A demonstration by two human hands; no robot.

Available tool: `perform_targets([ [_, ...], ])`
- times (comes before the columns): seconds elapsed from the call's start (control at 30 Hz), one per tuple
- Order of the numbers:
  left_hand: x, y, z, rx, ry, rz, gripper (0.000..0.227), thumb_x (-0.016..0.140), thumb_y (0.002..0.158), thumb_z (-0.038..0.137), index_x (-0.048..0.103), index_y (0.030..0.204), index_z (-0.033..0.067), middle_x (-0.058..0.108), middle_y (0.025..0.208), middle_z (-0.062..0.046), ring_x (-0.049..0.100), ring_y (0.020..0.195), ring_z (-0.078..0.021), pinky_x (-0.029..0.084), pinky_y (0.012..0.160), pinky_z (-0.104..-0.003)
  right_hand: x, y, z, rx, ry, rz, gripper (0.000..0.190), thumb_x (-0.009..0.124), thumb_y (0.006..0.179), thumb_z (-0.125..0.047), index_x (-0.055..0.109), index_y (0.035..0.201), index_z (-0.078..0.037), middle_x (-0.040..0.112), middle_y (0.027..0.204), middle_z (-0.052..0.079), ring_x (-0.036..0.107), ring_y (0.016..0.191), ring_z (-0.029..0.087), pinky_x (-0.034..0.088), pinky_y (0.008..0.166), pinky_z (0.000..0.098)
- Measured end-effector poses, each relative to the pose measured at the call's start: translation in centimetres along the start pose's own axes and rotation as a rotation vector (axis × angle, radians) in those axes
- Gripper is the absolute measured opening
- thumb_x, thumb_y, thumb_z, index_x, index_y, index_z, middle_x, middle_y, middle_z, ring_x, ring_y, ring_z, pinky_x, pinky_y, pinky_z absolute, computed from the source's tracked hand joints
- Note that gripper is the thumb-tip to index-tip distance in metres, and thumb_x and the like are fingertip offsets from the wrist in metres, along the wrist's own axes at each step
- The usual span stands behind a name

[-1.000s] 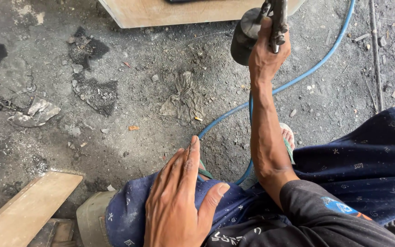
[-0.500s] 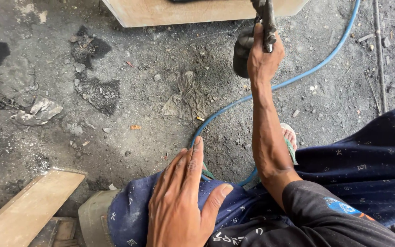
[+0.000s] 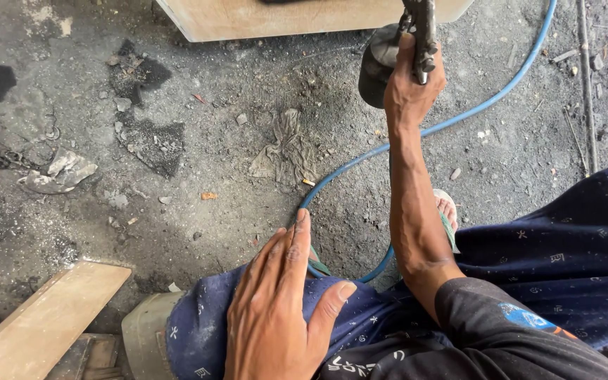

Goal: The person uses a spray gun to apply black paint to a wooden cabinet. They move around the cabinet to cover different sides and then spray a black metal frame placed on cardboard on the floor.

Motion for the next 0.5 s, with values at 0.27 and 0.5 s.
perform_targets([
  [0.27,0.1,-0.2,0.0,0.001,0.006,0.002,0.077,0.063,0.091,0.042,0.041,0.148,-0.0051,0.065,0.128,-0.026,0.06,0.122,-0.0458,0.044,0.1,-0.054,-2.4,1.1,-3.3,0.003,0.121,0.068,0.046,0.058,0.106,-0.045,0.066,0.105,0.0,0.07,0.075,0.01,0.063,0.056,0.017,0.051,0.047,0.0297],
  [0.5,0.3,-0.2,0.1,0.014,0.003,0.016,0.077,0.061,0.092,0.043,0.039,0.15,-0.0042,0.067,0.123,-0.023,0.06,0.12,-0.0459,0.045,0.099,-0.054,-2.6,0.7,-4.1,0.154,0.129,-0.07,0.05,0.054,0.104,-0.051,0.068,0.092,-0.005,0.067,0.079,0.005,0.06,0.061,0.013,0.053,0.056,0.0318],
])
Point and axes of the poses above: each hand's wrist, its own y-axis towards the middle knuckle, its own x-axis out of the palm, z = x × y, the point moved 5 cm from there along y, towards the middle knuckle
